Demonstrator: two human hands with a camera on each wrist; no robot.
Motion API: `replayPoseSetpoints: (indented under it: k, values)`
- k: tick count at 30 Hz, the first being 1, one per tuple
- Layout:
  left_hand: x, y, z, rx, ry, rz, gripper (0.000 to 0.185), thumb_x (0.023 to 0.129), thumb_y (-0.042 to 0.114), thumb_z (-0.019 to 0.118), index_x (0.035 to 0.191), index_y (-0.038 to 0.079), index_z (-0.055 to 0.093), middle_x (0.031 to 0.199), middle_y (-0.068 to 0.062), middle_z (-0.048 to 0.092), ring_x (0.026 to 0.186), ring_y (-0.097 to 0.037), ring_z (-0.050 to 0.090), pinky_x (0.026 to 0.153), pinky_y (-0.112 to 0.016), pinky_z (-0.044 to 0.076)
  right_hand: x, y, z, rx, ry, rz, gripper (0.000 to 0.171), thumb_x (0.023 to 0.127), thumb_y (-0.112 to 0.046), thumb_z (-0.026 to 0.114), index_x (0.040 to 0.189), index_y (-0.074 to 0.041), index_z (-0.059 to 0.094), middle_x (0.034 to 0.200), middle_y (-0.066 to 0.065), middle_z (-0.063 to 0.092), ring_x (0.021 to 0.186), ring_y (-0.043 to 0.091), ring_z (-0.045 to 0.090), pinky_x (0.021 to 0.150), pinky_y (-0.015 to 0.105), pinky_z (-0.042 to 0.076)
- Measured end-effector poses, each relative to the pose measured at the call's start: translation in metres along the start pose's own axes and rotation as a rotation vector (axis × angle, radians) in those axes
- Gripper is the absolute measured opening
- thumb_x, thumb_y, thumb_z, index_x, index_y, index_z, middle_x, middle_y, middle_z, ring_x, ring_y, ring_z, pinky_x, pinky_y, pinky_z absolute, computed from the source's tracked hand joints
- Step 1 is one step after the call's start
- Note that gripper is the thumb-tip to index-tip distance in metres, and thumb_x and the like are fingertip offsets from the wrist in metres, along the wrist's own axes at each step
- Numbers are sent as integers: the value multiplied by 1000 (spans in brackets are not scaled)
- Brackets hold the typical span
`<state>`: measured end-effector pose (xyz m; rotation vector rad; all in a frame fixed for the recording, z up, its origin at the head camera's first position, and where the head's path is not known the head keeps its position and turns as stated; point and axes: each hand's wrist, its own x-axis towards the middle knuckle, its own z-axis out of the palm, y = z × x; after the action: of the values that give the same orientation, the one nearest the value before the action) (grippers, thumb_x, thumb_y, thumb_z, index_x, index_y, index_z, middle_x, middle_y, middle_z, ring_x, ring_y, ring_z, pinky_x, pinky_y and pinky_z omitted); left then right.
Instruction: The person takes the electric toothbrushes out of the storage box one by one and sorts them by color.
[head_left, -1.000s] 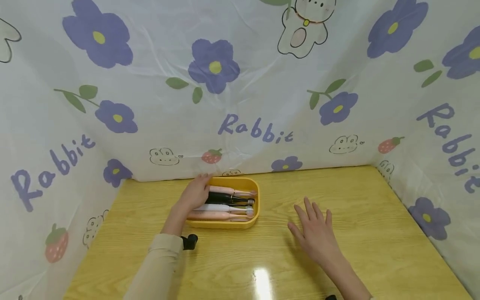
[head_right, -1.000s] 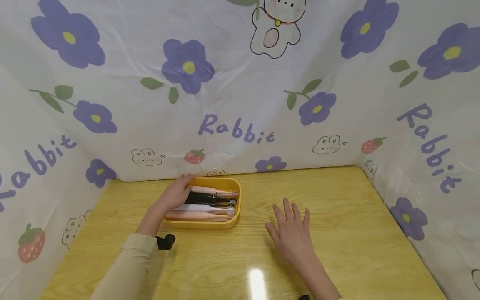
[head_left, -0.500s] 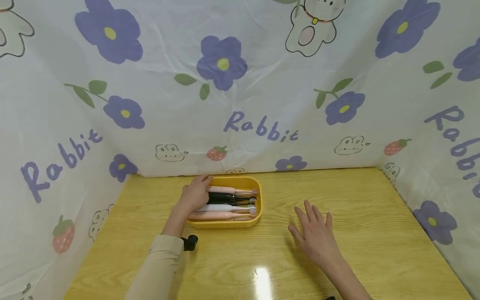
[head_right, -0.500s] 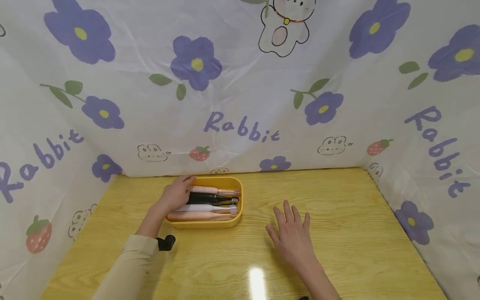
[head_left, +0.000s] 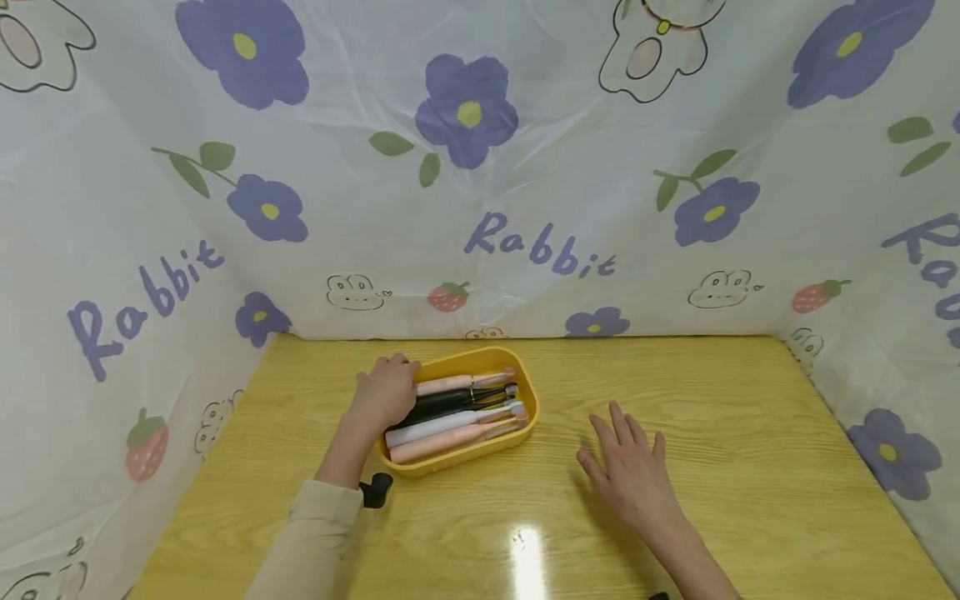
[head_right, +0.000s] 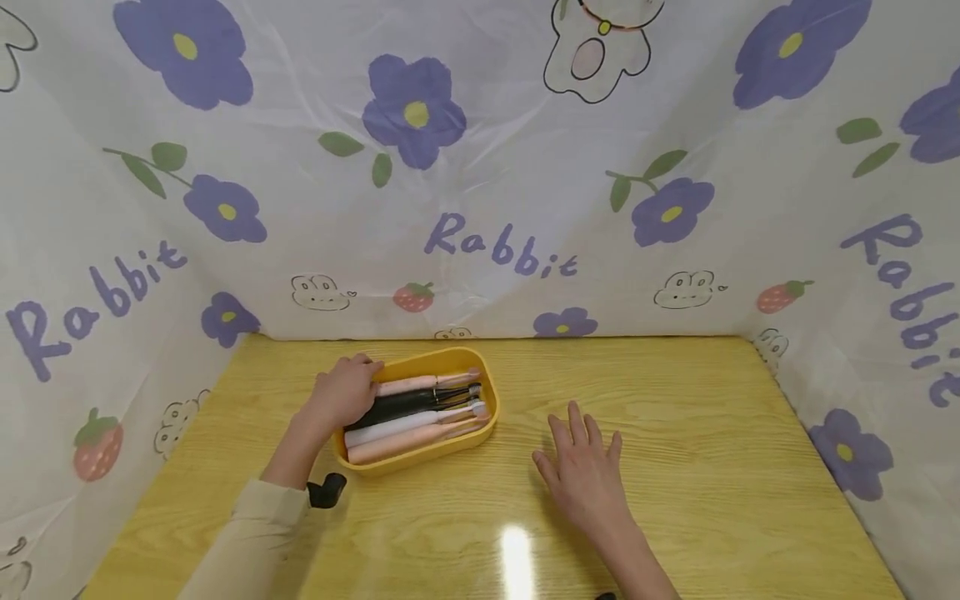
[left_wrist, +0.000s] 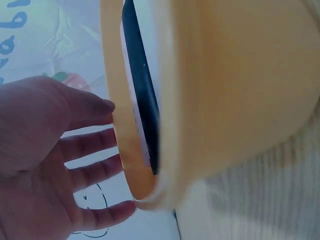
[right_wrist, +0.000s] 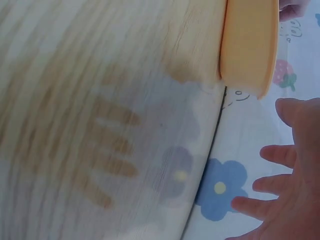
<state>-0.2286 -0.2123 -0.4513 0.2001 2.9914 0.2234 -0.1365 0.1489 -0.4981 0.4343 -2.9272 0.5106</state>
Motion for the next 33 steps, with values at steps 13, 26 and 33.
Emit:
replayPoseSetpoints:
  k: [13, 26, 33]
  values:
    - [-41, -2, 7, -85, 142, 82, 29, 101, 5, 56, 73, 9, 60, 70, -6, 48, 61, -21, 46, 52, -33, 40, 12, -36, 11, 548, -196, 64, 56, 106, -18, 59, 151, 7, 41, 138, 25, 59, 118, 41, 63, 93, 55, 53]
    - [-80, 24, 12, -441, 30, 89, 33, 102, 9, 60, 129, -8, 65, 73, -6, 60, 55, -11, 43, 56, -31, 43, 28, -49, 18, 818, -152, 230, 50, 105, -10, 53, 148, 13, 43, 127, 29, 65, 113, 39, 66, 89, 47, 56]
    - [-102, 46, 22, -607, 46, 62, 37, 100, 6, 62, 130, -16, 60, 72, 0, 58, 49, -9, 44, 47, -25, 40, 46, -44, 14, 831, -115, 325, 50, 104, -11, 54, 143, 19, 45, 126, 34, 63, 109, 42, 68, 87, 47, 58]
